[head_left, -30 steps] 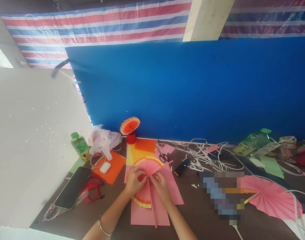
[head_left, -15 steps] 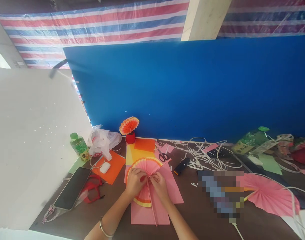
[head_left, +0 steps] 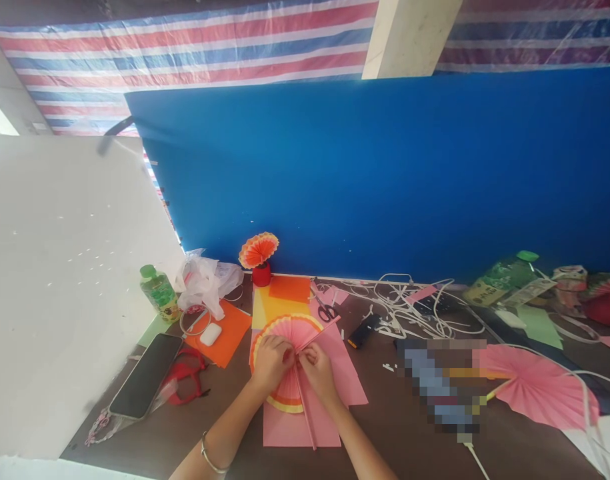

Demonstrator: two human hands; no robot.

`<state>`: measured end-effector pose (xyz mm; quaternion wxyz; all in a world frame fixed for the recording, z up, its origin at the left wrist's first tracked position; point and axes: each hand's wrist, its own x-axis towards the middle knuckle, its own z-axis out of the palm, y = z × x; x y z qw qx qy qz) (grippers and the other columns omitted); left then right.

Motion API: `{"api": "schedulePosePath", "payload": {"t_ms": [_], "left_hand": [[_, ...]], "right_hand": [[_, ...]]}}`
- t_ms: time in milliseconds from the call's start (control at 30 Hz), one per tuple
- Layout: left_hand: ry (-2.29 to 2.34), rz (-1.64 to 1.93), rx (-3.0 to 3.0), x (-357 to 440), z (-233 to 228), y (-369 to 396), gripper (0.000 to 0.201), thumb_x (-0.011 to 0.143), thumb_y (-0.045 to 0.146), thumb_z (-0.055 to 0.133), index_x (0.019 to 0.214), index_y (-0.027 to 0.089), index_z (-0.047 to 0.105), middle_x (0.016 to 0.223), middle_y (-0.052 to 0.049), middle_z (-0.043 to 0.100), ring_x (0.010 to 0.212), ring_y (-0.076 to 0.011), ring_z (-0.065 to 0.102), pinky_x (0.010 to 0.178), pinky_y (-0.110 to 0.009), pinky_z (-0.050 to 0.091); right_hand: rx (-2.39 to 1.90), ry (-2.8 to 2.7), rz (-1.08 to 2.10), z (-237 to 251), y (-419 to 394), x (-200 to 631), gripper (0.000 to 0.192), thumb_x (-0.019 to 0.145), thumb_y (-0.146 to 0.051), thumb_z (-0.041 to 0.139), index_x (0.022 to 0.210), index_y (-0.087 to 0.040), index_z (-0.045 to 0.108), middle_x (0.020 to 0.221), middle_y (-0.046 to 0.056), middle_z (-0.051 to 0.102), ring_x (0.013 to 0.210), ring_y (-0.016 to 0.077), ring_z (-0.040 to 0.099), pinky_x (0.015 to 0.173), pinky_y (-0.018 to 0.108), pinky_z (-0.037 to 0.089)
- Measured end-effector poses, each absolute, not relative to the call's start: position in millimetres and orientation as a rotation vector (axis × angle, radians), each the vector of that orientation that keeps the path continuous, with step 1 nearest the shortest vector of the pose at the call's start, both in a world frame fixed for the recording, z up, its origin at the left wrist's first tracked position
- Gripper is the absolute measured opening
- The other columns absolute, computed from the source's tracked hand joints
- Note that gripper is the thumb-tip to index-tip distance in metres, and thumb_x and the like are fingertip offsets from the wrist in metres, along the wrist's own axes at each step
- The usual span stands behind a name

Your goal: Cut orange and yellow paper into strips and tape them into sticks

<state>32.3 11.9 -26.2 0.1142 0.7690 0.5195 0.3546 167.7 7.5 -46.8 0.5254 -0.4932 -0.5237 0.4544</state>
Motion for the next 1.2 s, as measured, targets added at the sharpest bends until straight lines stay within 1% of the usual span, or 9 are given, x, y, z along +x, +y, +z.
{"api": "schedulePosePath", "payload": {"t_ms": [200,400,567,700,867,1067,1200], "left_hand": [[1.54,1.053,2.235,32.6,-28.6,12.8,0.016,0.067,0.008,0.054,0.07,0.02,0.062,0.079,0.001,0.066,0.077,-0.0163,0.057,0.078,-0.032,0.041],[1.527,1.106,2.174,32.2,-29.2,12.6,0.013,0.066,0.009,0.056,0.068,0.02,0.063,0.077,0.0,0.066,0.076,-0.0167,0.058,0.075,-0.031,0.042],[1.506,1.134,2.187,33.6,-31.0,12.2,0.014,0.067,0.009,0.055,0.067,0.021,0.063,0.078,0.0,0.067,0.074,-0.0159,0.058,0.075,-0.031,0.042],[1.495,1.129,2.21,34.3,-33.2,12.3,0.014,0.066,0.009,0.056,0.067,0.021,0.062,0.076,0.001,0.066,0.073,-0.0153,0.058,0.076,-0.031,0.042],[1.5,1.119,2.221,34.5,-34.7,12.5,0.013,0.066,0.009,0.055,0.066,0.021,0.061,0.076,0.001,0.066,0.074,-0.015,0.058,0.075,-0.03,0.041],[1.499,1.098,2.217,34.4,-32.1,11.2,0.013,0.066,0.009,0.055,0.067,0.021,0.061,0.077,0.001,0.066,0.075,-0.0156,0.058,0.076,-0.03,0.042],[1.508,1.099,2.218,34.3,-33.0,11.7,0.012,0.066,0.009,0.055,0.066,0.02,0.06,0.077,0.0,0.066,0.075,-0.0157,0.058,0.076,-0.03,0.042]], "right_hand": [[-1.189,-1.26,1.07,-49.8,7.5,166.9,0.016,0.07,-0.029,0.056,0.063,-0.02,0.045,0.056,-0.002,0.053,0.056,0.0147,0.054,0.051,0.023,0.041],[-1.167,-1.276,1.1,-49.6,6.8,164.2,0.018,0.073,-0.034,0.058,0.072,-0.02,0.045,0.064,0.0,0.057,0.062,0.0152,0.056,0.054,0.024,0.043],[-1.174,-1.274,1.097,-52.0,7.9,163.8,0.018,0.073,-0.032,0.056,0.07,-0.02,0.043,0.063,-0.001,0.055,0.059,0.0144,0.055,0.052,0.024,0.042],[-1.189,-1.27,1.083,-54.6,8.5,163.9,0.015,0.071,-0.026,0.056,0.068,-0.021,0.041,0.059,-0.003,0.052,0.055,0.0127,0.052,0.049,0.022,0.04],[-1.21,-1.261,1.064,-52.1,7.9,163.7,0.015,0.068,-0.023,0.055,0.066,-0.021,0.04,0.056,-0.004,0.05,0.052,0.0118,0.05,0.048,0.022,0.039],[-1.221,-1.255,1.047,-47.3,6.7,163.0,0.018,0.065,-0.024,0.057,0.063,-0.021,0.04,0.052,-0.006,0.046,0.051,0.0117,0.048,0.047,0.021,0.037],[-1.22,-1.264,1.046,-48.5,6.6,163.5,0.016,0.065,-0.024,0.056,0.064,-0.021,0.041,0.053,-0.005,0.048,0.052,0.0121,0.049,0.048,0.022,0.038]]}}
